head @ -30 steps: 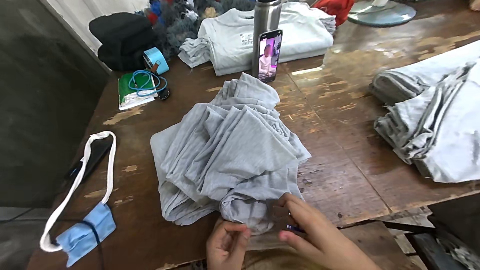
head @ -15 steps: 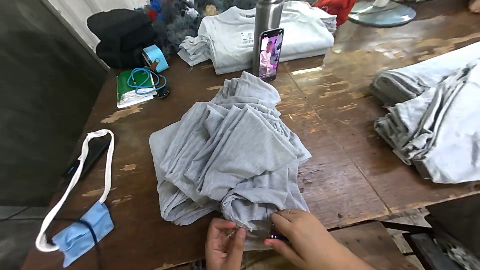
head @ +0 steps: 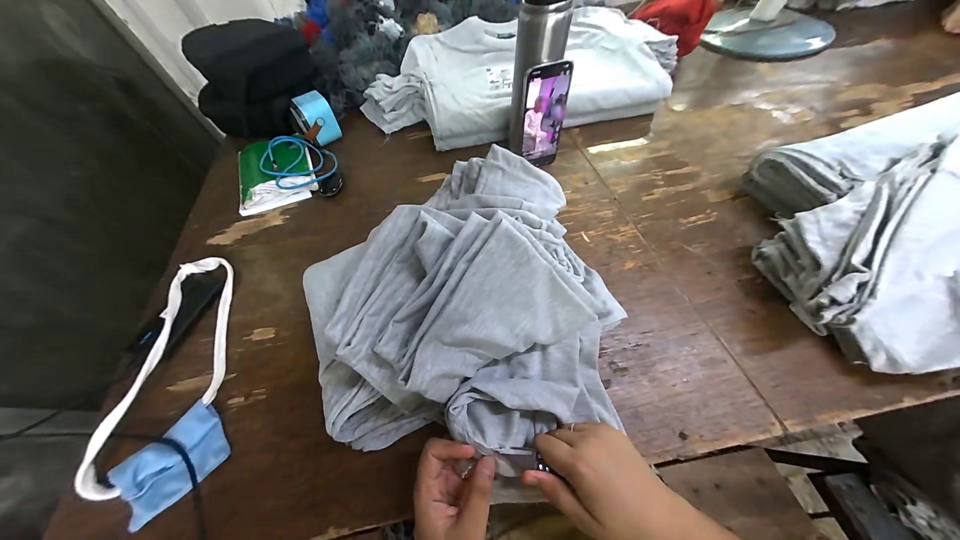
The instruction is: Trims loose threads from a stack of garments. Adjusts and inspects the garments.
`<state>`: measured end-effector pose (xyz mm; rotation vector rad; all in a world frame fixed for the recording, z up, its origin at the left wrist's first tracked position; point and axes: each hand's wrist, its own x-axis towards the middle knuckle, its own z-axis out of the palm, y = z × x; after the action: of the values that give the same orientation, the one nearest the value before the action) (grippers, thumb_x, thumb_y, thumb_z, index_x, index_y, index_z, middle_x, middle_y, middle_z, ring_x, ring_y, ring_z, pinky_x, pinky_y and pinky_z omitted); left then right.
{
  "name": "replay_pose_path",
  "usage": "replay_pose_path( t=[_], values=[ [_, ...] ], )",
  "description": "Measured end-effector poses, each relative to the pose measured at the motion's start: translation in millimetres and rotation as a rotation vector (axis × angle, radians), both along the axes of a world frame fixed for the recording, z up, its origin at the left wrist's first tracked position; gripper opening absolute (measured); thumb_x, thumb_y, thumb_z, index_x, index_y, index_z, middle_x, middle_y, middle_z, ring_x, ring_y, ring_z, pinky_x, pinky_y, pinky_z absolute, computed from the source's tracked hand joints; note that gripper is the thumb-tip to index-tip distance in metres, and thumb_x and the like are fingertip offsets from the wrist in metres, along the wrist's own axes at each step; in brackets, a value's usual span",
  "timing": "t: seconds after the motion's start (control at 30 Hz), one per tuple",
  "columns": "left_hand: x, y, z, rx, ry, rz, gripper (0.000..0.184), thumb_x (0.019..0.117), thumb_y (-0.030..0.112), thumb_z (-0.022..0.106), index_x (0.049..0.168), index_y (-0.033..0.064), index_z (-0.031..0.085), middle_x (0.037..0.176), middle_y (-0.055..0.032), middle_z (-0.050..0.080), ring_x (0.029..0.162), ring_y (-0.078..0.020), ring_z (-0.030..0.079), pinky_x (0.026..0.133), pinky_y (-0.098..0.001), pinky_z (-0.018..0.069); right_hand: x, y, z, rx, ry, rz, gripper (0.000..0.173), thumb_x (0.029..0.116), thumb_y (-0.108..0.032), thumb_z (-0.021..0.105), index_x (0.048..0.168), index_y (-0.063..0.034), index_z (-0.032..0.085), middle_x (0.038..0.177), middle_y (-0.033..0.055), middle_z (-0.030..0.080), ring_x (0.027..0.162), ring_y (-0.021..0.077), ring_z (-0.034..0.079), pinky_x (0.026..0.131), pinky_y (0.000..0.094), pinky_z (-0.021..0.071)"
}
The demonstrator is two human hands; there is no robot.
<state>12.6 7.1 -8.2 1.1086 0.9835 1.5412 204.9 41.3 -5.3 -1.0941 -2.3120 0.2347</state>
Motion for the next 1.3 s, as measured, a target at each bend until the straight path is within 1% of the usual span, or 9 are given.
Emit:
replay_pose_path(
  t=[0.1, 0.17, 0.23, 0.3, 0.37, 0.5, 0.8, 1.17, 1.3],
  values=[
    [-1, 0, -1, 0.013, -0.012, -0.008, 0.030, 0.0943, 0.002, 0.066, 0.115, 0.0228, 0.060, 0.107, 0.0106, 0.072, 0.090, 0.0014, 0.069, 0.081, -0.0181, 0.0585, 0, 0, -1, 0.004, 0.001, -0.004, 0.054, 0.1075, -0.049, 0.033, 0.074, -0.0152, 0.058, 0.054, -0.0014, 0.050, 0.047, 0.0158, 0.053, 0.042, 0.0329, 0.0400],
    [-2, 1, -3, 0.017, -0.040, -0.006, 0.030, 0.0978, 0.009, 0.065, 0.122, 0.0257, 0.058, 0.110, 0.0095, 0.073, 0.092, -0.0017, 0.071, 0.081, -0.0206, 0.0594, 0, 0, 0, -0.003, -0.002, -0.006, 0.054, 0.1074, -0.049, 0.033, 0.075, -0.0148, 0.059, 0.055, -0.0009, 0.051, 0.047, 0.0162, 0.053, 0.042, 0.0331, 0.0404],
    [-2, 2, -2, -0.015, -0.077, 0.028, 0.032, 0.1008, 0.017, 0.063, 0.129, 0.0278, 0.053, 0.114, 0.0080, 0.074, 0.097, -0.0054, 0.072, 0.083, -0.0244, 0.0603, 1, -1, 1, -0.014, -0.016, -0.014, 0.056, 0.1073, -0.052, 0.032, 0.077, -0.0137, 0.060, 0.056, 0.0000, 0.052, 0.048, 0.0171, 0.055, 0.042, 0.0342, 0.0425],
    [-1, 4, 1, -0.058, -0.104, 0.064, 0.036, 0.1012, 0.017, 0.063, 0.133, 0.0241, 0.047, 0.114, 0.0058, 0.074, 0.099, -0.0081, 0.072, 0.085, -0.0278, 0.0608, 0, -2, 2, -0.019, -0.019, -0.025, 0.057, 0.1067, -0.054, 0.032, 0.078, -0.0134, 0.060, 0.057, 0.0003, 0.052, 0.048, 0.0177, 0.055, 0.042, 0.0345, 0.0434],
    [0, 5, 4, -0.084, -0.117, 0.067, 0.039, 0.1004, 0.013, 0.063, 0.133, 0.0201, 0.044, 0.111, 0.0056, 0.074, 0.099, -0.0071, 0.072, 0.088, -0.0274, 0.0594, -2, -2, 3, -0.017, -0.021, -0.035, 0.057, 0.1062, -0.056, 0.033, 0.078, -0.0136, 0.060, 0.057, 0.0005, 0.053, 0.049, 0.0180, 0.056, 0.043, 0.0347, 0.0437],
    [0, 6, 4, -0.080, -0.142, 0.038, 0.039, 0.0992, 0.009, 0.064, 0.132, 0.0183, 0.045, 0.111, 0.0045, 0.075, 0.100, -0.0071, 0.072, 0.091, -0.0270, 0.0584, -10, 0, 4, 0.001, -0.020, -0.050, 0.056, 0.1061, -0.054, 0.033, 0.077, -0.0137, 0.059, 0.057, 0.0001, 0.052, 0.048, 0.0172, 0.055, 0.043, 0.0334, 0.0422],
    [-1, 6, -1, -0.042, -0.133, 0.025, 0.038, 0.0984, 0.009, 0.065, 0.131, 0.0206, 0.048, 0.107, 0.0056, 0.075, 0.096, -0.0054, 0.072, 0.089, -0.0250, 0.0585, -17, 2, 3, 0.005, 0.002, -0.042, 0.054, 0.1070, -0.051, 0.033, 0.075, -0.0145, 0.058, 0.055, -0.0010, 0.049, 0.047, 0.0160, 0.052, 0.042, 0.0322, 0.0390],
    [-1, 6, -4, 0.012, -0.081, 0.038, 0.040, 0.0977, 0.009, 0.066, 0.131, 0.0227, 0.050, 0.108, 0.0066, 0.075, 0.096, -0.0044, 0.071, 0.088, -0.0234, 0.0582, -19, 3, 6, -0.021, -0.005, -0.045, 0.055, 0.1071, -0.049, 0.033, 0.073, -0.0146, 0.058, 0.053, -0.0009, 0.048, 0.045, 0.0161, 0.052, 0.040, 0.0332, 0.0389],
    [-2, 6, -5, 0.019, -0.077, 0.027, 0.041, 0.0988, 0.009, 0.065, 0.134, 0.0252, 0.051, 0.108, 0.0070, 0.075, 0.096, -0.0042, 0.071, 0.089, -0.0238, 0.0580, -13, 4, 8, -0.001, 0.061, -0.001, 0.053, 0.1077, -0.048, 0.033, 0.075, -0.0141, 0.058, 0.055, -0.0009, 0.049, 0.046, 0.0155, 0.052, 0.041, 0.0323, 0.0392]
  ],
)
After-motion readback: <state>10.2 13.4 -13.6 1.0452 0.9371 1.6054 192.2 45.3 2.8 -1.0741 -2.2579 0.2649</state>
